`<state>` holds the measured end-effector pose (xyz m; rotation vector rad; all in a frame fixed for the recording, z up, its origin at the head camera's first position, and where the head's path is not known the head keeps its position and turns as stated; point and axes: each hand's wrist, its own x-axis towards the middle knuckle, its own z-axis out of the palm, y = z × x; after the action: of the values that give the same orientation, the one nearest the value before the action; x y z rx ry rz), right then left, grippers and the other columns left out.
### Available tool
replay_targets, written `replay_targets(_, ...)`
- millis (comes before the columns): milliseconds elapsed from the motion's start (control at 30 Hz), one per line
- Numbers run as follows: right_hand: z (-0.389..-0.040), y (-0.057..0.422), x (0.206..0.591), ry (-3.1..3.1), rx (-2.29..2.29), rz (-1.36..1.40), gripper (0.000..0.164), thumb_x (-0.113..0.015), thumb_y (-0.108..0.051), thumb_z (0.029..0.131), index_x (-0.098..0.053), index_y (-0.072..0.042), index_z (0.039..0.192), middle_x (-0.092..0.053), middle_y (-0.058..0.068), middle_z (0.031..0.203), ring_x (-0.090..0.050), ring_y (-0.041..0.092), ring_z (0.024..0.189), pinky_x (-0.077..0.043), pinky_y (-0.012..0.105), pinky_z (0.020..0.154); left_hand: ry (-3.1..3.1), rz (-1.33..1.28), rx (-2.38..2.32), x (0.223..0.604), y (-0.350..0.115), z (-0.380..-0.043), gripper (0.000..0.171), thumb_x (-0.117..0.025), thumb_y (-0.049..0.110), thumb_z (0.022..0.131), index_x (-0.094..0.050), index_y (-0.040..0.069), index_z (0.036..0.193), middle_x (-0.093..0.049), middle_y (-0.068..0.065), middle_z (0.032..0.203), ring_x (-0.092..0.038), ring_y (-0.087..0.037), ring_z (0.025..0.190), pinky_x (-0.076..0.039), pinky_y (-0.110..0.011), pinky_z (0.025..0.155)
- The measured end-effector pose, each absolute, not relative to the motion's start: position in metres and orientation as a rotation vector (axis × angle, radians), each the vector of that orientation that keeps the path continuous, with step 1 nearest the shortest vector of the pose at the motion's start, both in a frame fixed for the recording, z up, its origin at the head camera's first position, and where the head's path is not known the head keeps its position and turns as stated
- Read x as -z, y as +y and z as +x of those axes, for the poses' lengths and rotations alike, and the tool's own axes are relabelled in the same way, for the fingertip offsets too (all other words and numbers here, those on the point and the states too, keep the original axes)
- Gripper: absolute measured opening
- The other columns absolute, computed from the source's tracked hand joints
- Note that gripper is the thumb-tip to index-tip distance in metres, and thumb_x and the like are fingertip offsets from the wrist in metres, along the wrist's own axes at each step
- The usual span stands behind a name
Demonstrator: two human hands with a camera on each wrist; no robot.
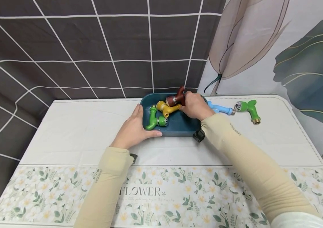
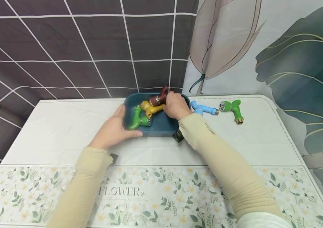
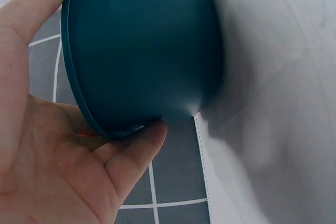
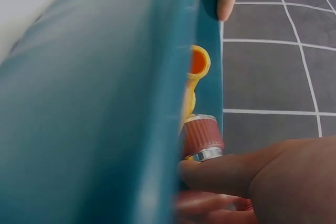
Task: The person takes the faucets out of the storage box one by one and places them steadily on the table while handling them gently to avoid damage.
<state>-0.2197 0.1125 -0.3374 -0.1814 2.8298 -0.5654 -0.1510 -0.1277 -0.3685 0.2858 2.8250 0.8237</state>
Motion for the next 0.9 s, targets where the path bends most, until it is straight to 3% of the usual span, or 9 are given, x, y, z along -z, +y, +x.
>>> replay_targets(300, -0.222, 0.112, 0.347, 2.782, 0.623, -0.098, 0.053, -0.063, -0.016, 0.099, -0.037, 0.007, 0.139, -0.058, 0.03, 0.124, -0.061, 0.036, 0.104, -0.053, 0.044, 0.088, 2.819, 0.289, -0.832, 0.369, -0.128, -0.15, 0.13, -0.079, 0.067, 0.074, -0.01, -0.004, 0.158, -0.005, -0.018, 0.167, -0.018, -0.034, 0.151, -0.027, -0.05, 0.118)
replay_targets(400, -0.222, 0.115, 0.349, 2.796, 0.64, -0.086, 0.048, -0.061, -0.012, 0.099, -0.042, 0.005, 0.139, -0.06, 0.028, 0.121, -0.061, 0.035, 0.103, -0.052, 0.043, 0.086, 2.819, 0.288, -0.832, 0.369, -0.128, -0.151, 0.13, -0.079, 0.066, 0.074, -0.01, -0.004, 0.159, -0.005, -0.018, 0.168, -0.018, -0.034, 0.152, -0.026, -0.05, 0.119)
replay_targets(633, -0.221, 0.117, 0.349, 2.764, 0.655, -0.08, 0.022, -0.06, -0.014, 0.101, -0.061, 0.0, 0.117, -0.063, 0.019, 0.101, -0.059, 0.03, 0.083, -0.049, 0.035, 0.069, 2.822, 0.284, -0.829, 0.37, -0.127, -0.151, 0.13, -0.079, 0.066, 0.073, -0.01, -0.004, 0.159, -0.005, -0.017, 0.168, -0.019, -0.035, 0.151, -0.027, -0.05, 0.118)
replay_targets(767, -0.218, 0.119, 0.348, 2.764, 0.691, -0.065, 0.017, -0.062, -0.015, 0.1, -0.065, -0.003, 0.111, -0.066, 0.014, 0.097, -0.06, 0.027, 0.079, -0.049, 0.033, 0.066, 2.825, 0.275, -0.828, 0.37, -0.126, -0.15, 0.13, -0.08, 0.067, 0.073, -0.011, -0.003, 0.159, -0.005, -0.017, 0.168, -0.019, -0.035, 0.151, -0.027, -0.05, 0.118)
replay_targets(900, -0.216, 0.123, 0.347, 2.773, 0.744, -0.081, 0.021, -0.063, -0.014, 0.1, -0.065, -0.001, 0.115, -0.07, 0.013, 0.1, -0.063, 0.025, 0.08, -0.051, 0.033, 0.07, 2.829, 0.281, -0.824, 0.37, -0.126, -0.15, 0.13, -0.079, 0.067, 0.073, -0.012, -0.004, 0.159, -0.006, -0.017, 0.168, -0.02, -0.034, 0.151, -0.027, -0.05, 0.118)
